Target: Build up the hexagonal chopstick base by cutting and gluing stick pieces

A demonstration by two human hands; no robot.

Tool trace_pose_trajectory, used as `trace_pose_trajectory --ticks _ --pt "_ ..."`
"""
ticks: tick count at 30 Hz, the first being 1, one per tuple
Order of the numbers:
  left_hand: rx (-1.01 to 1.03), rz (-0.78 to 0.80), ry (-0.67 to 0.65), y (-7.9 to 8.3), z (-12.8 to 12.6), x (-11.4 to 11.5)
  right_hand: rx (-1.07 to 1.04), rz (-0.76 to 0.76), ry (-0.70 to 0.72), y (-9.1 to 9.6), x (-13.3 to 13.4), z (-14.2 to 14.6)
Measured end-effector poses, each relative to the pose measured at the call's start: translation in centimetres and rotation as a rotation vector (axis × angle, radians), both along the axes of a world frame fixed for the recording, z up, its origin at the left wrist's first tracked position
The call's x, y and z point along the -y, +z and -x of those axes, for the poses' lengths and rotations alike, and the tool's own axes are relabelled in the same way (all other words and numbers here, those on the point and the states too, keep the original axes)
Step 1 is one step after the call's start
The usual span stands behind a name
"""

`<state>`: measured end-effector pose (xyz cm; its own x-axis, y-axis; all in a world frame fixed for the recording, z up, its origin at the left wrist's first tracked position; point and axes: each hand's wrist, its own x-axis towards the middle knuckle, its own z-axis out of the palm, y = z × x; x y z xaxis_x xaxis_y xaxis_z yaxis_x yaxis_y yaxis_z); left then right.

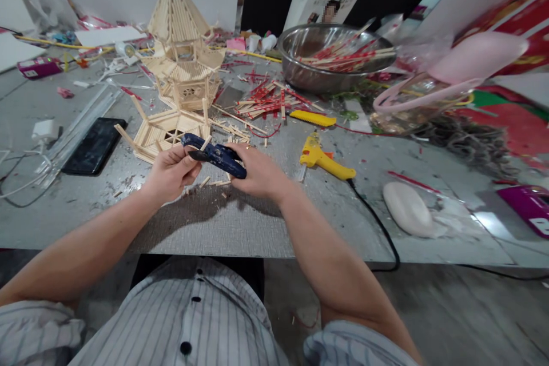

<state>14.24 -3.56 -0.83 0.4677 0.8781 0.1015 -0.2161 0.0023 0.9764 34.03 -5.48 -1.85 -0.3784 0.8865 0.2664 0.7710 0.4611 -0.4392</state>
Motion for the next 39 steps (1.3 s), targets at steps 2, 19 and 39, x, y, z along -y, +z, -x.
trace_pose_trajectory --ticks 2,19,39 --pt "0.061 0.109 -0.100 0.3 -0.1 0.3 -0.029 0.002 0.069 0.1 -0.1 0.0" --pt "-0.045 0.038 0.107 -0.2 -0.1 -0.4 0.125 -0.155 -0.464 -1.2 -1.0 -0.7" --pt "-0.564 -0.178 0.055 -0.5 -0.3 0.1 0.156 -0.286 -0.267 -0.9 -1.7 -1.6"
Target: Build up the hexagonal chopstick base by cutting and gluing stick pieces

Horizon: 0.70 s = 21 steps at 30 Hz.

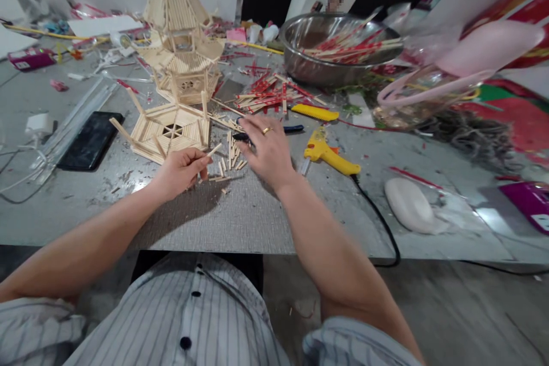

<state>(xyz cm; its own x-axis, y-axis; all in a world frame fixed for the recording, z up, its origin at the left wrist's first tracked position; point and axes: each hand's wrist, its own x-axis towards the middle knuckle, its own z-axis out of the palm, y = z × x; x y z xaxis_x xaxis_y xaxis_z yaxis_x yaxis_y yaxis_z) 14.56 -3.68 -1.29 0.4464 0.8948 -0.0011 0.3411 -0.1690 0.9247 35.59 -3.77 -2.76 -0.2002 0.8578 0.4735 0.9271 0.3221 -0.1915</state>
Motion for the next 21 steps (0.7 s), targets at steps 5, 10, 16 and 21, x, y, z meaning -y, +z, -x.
trace_pose_trajectory --ticks 5,10,16,21 --pt "-0.066 -0.044 -0.014 0.1 -0.1 0.1 0.098 -0.044 0.221 0.9 1.6 2.0" --pt "-0.100 -0.044 -0.048 0.1 -0.2 0.3 0.132 -0.111 0.204 0.6 1.8 2.5" --pt "-0.083 0.008 -0.044 0.2 -0.4 0.5 0.144 -0.104 0.127 0.8 2.2 2.7" --pt "-0.053 0.005 -0.040 0.0 -0.4 0.5 0.148 -0.126 0.109 0.6 2.5 3.1"
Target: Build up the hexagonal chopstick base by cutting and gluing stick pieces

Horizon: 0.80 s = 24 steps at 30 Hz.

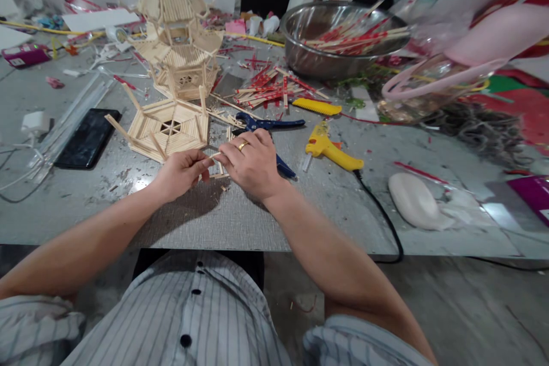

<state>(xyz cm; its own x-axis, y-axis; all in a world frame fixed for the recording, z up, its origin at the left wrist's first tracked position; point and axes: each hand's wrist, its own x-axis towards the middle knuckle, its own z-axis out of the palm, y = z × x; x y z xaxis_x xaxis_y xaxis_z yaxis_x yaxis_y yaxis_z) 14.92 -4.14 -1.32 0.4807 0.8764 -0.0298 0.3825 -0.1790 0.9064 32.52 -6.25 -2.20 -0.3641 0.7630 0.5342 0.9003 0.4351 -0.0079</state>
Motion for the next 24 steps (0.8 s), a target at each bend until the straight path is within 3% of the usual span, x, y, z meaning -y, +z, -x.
trace_pose_trajectory --ticks 5,8,12,16,18,20,24 --pt "0.037 -0.001 0.003 -0.1 0.0 0.0 -0.071 -0.034 0.010 -0.4 -0.1 0.4" --pt "-0.025 -0.018 -0.019 0.3 0.2 -0.1 -0.256 0.045 0.125 -0.5 -0.5 0.1" --pt "-0.116 -0.055 -0.163 0.9 0.4 -0.3 -0.546 0.406 0.332 0.0 -0.9 -0.9" --pt "-0.052 -0.043 -0.306 1.0 0.5 -0.2 -0.814 0.788 0.412 0.7 -0.8 -1.4" --pt "-0.012 -0.025 -0.345 0.8 0.5 -0.2 -0.892 0.902 0.432 0.7 -0.9 -1.3" --pt "0.003 -0.025 -0.330 0.4 0.5 -0.2 -0.917 0.869 0.367 0.2 -1.2 -1.3" --pt "0.018 -0.089 -0.184 -0.4 0.3 -0.5 -0.741 0.510 0.081 -1.6 -2.4 -1.6"
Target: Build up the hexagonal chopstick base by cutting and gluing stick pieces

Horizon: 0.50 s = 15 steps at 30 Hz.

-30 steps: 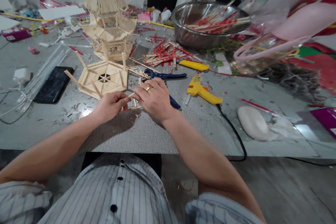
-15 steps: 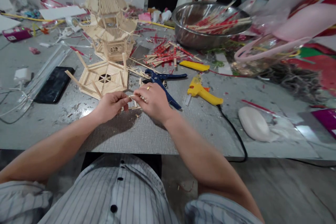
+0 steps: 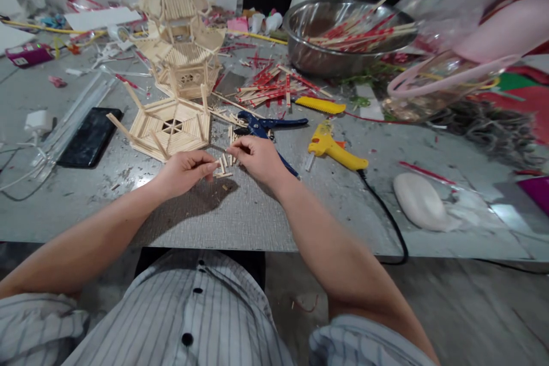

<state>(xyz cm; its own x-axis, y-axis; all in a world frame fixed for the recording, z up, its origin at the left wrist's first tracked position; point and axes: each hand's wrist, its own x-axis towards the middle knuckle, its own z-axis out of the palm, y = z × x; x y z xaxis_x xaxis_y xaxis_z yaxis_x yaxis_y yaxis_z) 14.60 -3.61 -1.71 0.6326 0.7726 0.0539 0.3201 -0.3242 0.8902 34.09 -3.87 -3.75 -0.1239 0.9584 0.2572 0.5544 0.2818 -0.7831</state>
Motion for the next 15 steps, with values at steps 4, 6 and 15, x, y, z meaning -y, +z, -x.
trace_pose_trajectory --ticks 4,6,15 --pt "-0.027 -0.170 0.105 -0.5 0.0 -0.1 0.179 -0.280 -0.058 -0.7 -0.1 0.0" --pt "-0.079 -0.264 0.130 -0.6 0.0 -0.1 0.174 -0.331 0.006 -0.4 0.3 0.3" --pt "-0.255 -0.523 0.131 -1.4 0.1 0.0 0.201 -0.425 0.175 0.4 1.7 1.5"
